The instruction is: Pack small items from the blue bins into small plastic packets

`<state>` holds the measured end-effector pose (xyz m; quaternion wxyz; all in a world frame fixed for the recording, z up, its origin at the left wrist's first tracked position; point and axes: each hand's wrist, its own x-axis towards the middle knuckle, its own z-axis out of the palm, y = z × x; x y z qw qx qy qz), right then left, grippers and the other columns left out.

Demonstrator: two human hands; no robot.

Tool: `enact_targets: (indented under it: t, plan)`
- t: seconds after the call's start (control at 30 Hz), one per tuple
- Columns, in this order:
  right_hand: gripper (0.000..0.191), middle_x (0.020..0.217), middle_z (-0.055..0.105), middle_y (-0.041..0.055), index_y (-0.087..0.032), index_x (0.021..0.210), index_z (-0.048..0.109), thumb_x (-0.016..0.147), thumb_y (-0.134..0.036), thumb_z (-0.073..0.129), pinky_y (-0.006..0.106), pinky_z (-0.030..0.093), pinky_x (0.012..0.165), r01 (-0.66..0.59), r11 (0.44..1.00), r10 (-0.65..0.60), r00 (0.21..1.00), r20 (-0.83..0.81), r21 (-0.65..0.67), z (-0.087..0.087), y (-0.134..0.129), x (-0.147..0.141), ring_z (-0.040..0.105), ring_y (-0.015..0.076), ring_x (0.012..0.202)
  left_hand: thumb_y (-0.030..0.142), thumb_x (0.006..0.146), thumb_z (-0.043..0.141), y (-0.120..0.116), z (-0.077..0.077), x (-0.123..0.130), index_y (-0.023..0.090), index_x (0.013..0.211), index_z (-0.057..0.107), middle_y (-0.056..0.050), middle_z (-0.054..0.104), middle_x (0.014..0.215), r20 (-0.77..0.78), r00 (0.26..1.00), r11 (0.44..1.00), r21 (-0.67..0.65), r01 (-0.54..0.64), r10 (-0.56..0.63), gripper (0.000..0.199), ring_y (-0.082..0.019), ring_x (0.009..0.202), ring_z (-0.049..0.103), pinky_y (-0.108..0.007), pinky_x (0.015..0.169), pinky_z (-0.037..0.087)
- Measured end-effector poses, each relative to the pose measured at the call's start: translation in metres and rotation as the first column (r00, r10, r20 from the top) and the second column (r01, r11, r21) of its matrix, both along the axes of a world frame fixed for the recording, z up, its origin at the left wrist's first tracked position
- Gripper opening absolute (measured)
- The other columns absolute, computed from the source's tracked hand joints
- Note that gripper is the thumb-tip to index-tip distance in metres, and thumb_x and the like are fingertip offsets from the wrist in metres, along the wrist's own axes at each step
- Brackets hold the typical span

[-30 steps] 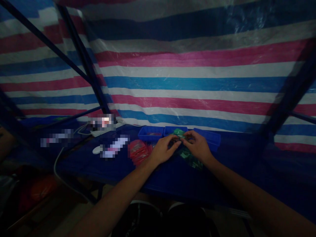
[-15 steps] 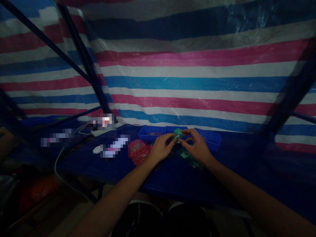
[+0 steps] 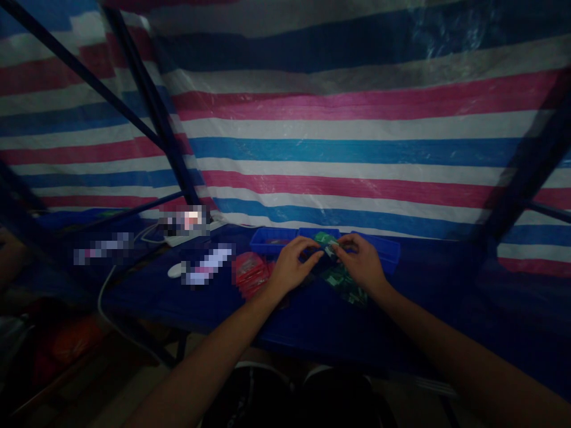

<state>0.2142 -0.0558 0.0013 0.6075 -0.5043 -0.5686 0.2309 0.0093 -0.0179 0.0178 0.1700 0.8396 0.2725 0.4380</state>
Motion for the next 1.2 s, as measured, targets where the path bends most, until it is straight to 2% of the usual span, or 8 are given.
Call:
enact_targets:
  t: [0.13,0.27,0.43,0.6,0.73,0.9,1.1,1.2]
  plan:
    - [0.038,0.098,0.075,0.0070,-0.022,0.095,0.071,0.084,-0.058,0.072,0.037,0.059,0.079,-0.097,0.995,0.095,0.989,0.113,0.007,0.002,-0.004,-0.003,0.072,0.0254,0.090,0.044,0.092,0.070,-0.002,-0.001,0.001,0.021,0.126,0.066,-0.009,0.069,0.123,-0.073,0.994,0.996,0.005,0.084,-0.084,0.041,-0.024,0.113,0.065,-0.038,0.100,0.053]
    - [0.042,0.102,0.076,0.0064,-0.023,0.097,0.074,0.096,-0.060,0.054,0.039,0.058,0.082,-0.195,0.980,0.199,0.971,0.130,-0.041,0.002,-0.007,-0.007,0.072,0.0241,0.087,0.034,0.098,0.060,0.002,-0.004,0.000,0.019,0.123,0.068,-0.009,0.072,0.115,-0.140,0.988,0.998,-0.007,0.069,-0.070,0.030,-0.022,0.101,0.068,-0.037,0.093,0.054]
    - [0.038,0.105,0.075,0.0076,-0.023,0.108,0.070,0.088,-0.056,0.069,0.037,0.060,0.080,-0.076,0.997,0.075,0.995,0.071,0.014,-0.001,-0.003,-0.005,0.072,0.0233,0.087,0.028,0.100,0.055,0.005,-0.003,-0.002,0.019,0.115,0.071,-0.008,0.074,0.110,-0.093,0.996,1.000,-0.003,-0.008,0.008,0.024,-0.022,0.101,0.068,-0.037,0.094,0.053]
    - [0.052,0.113,0.075,0.0095,-0.023,0.118,0.068,0.075,-0.049,0.083,0.042,0.059,0.094,-0.251,0.968,0.249,0.968,-0.042,-0.032,-0.010,0.003,-0.001,0.074,0.0243,0.098,0.031,0.097,0.060,0.001,-0.003,-0.001,0.022,0.123,0.064,-0.005,0.075,0.112,-0.015,0.999,0.994,-0.108,0.035,-0.037,0.028,-0.021,0.097,0.071,-0.034,0.088,0.055]
    - [0.051,0.099,0.077,0.0084,-0.021,0.107,0.069,0.071,-0.052,0.085,0.042,0.061,0.087,-0.239,0.967,0.230,0.968,-0.098,-0.086,-0.013,0.006,-0.001,0.076,0.0247,0.088,0.031,0.095,0.063,0.001,-0.004,0.000,0.022,0.124,0.057,-0.005,0.074,0.105,0.049,0.999,0.985,-0.172,0.014,-0.005,0.031,-0.019,0.091,0.071,-0.033,0.083,0.056]
    - [0.049,0.085,0.075,0.0046,-0.021,0.100,0.065,0.073,-0.057,0.082,0.035,0.060,0.067,-0.070,0.996,0.067,0.997,-0.046,-0.059,-0.010,0.008,0.003,0.072,0.0206,0.067,0.032,0.097,0.061,0.002,-0.002,-0.001,0.020,0.115,0.066,-0.009,0.068,0.117,0.041,0.999,1.000,-0.017,0.000,0.001,0.022,-0.021,0.108,0.066,-0.036,0.094,0.055]
    - [0.043,0.100,0.077,0.0072,-0.022,0.098,0.070,0.078,-0.060,0.077,0.039,0.059,0.089,-0.269,0.958,0.268,0.963,-0.032,-0.095,-0.002,-0.001,-0.003,0.074,0.0237,0.091,0.042,0.094,0.067,0.000,-0.004,0.001,0.020,0.128,0.065,-0.010,0.070,0.121,-0.089,0.991,0.995,0.009,0.100,-0.099,0.041,-0.022,0.107,0.067,-0.038,0.096,0.054]
    - [0.043,0.097,0.077,0.0072,-0.022,0.096,0.071,0.082,-0.063,0.071,0.037,0.060,0.081,-0.250,0.963,0.249,0.968,-0.024,-0.105,0.001,-0.003,-0.006,0.073,0.0222,0.082,0.035,0.100,0.057,0.001,-0.003,0.000,0.020,0.125,0.068,-0.009,0.072,0.117,-0.082,0.995,0.999,0.000,0.053,-0.053,0.031,-0.022,0.105,0.068,-0.038,0.096,0.054]
